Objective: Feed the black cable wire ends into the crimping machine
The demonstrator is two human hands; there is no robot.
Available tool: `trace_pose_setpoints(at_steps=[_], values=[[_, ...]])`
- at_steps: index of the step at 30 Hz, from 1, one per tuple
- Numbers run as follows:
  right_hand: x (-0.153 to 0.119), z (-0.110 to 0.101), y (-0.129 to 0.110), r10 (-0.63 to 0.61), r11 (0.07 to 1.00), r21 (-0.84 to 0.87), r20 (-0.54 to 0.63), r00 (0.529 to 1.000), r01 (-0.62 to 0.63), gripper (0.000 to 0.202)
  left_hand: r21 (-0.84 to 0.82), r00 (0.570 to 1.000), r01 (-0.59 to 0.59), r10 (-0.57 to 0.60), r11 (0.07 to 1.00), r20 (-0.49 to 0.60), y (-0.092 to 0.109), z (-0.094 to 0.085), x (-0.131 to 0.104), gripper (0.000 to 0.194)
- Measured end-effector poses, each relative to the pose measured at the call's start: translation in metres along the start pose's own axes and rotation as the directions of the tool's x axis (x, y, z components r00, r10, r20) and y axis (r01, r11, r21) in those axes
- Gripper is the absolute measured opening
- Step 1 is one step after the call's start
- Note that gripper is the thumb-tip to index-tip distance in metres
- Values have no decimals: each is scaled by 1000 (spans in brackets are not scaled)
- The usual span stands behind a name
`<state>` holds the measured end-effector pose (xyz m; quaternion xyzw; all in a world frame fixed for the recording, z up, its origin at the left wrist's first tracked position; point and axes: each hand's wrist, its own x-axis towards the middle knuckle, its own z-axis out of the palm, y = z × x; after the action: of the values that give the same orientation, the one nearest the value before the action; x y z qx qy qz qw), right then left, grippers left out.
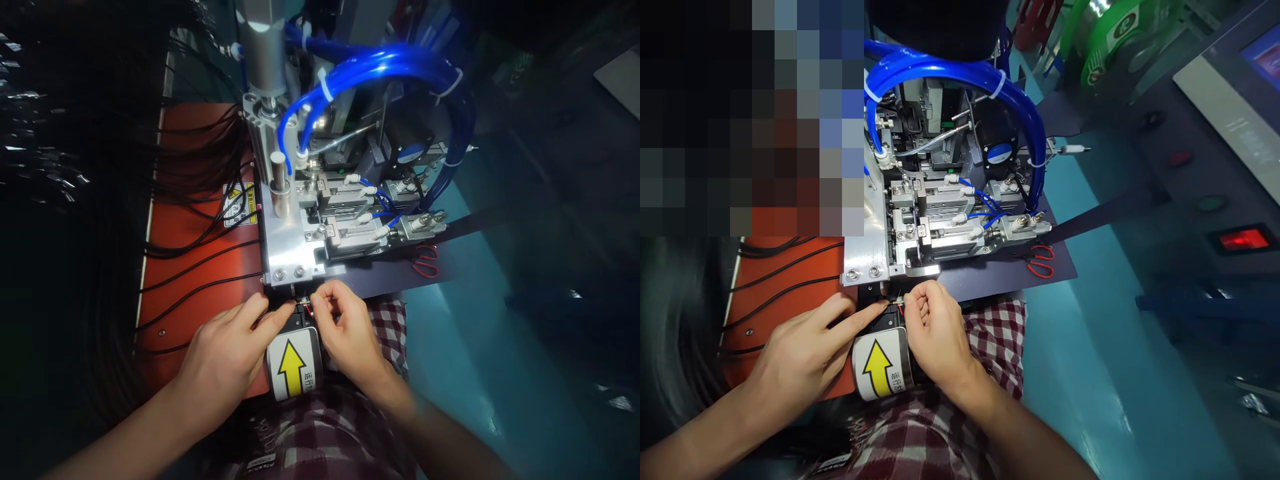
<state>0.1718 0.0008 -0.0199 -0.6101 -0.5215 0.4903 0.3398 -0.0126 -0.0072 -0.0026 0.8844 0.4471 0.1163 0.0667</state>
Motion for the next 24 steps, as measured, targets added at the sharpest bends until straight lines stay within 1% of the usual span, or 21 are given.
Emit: trace_pose_setpoints(at_steps=[2,3,5,7,13,18,21,24], values=[[2,-1,2,117,972,192,99,988,-134,18,3,1000,-4,4,1000,1,0,0,0,33],[2,-2,3,149,947,265,143,978,-183,19,6,1000,-7,7,1000,0,0,0,0,33],[3,-4,4,160,914,343,186,969,-217,21,7,1000,-12,12,1000,-3,-1,0,0,33],[3,-5,4,148,906,368,188,971,-209,21,7,1000,-12,12,1000,-4,-1,0,0,34],[6,-5,0,131,930,324,148,980,-173,15,-4,1000,-5,5,1000,7,-1,1,-1,34],[8,-8,0,125,944,280,186,975,-174,13,6,1000,-6,6,1000,-3,-2,2,-1,34],[6,-8,0,98,962,234,185,978,-140,11,2,1000,-4,4,1000,-3,-3,1,-2,34],[3,-7,-2,55,989,126,137,989,-73,10,1,1000,-7,7,1000,-6,-3,1,-1,34]])
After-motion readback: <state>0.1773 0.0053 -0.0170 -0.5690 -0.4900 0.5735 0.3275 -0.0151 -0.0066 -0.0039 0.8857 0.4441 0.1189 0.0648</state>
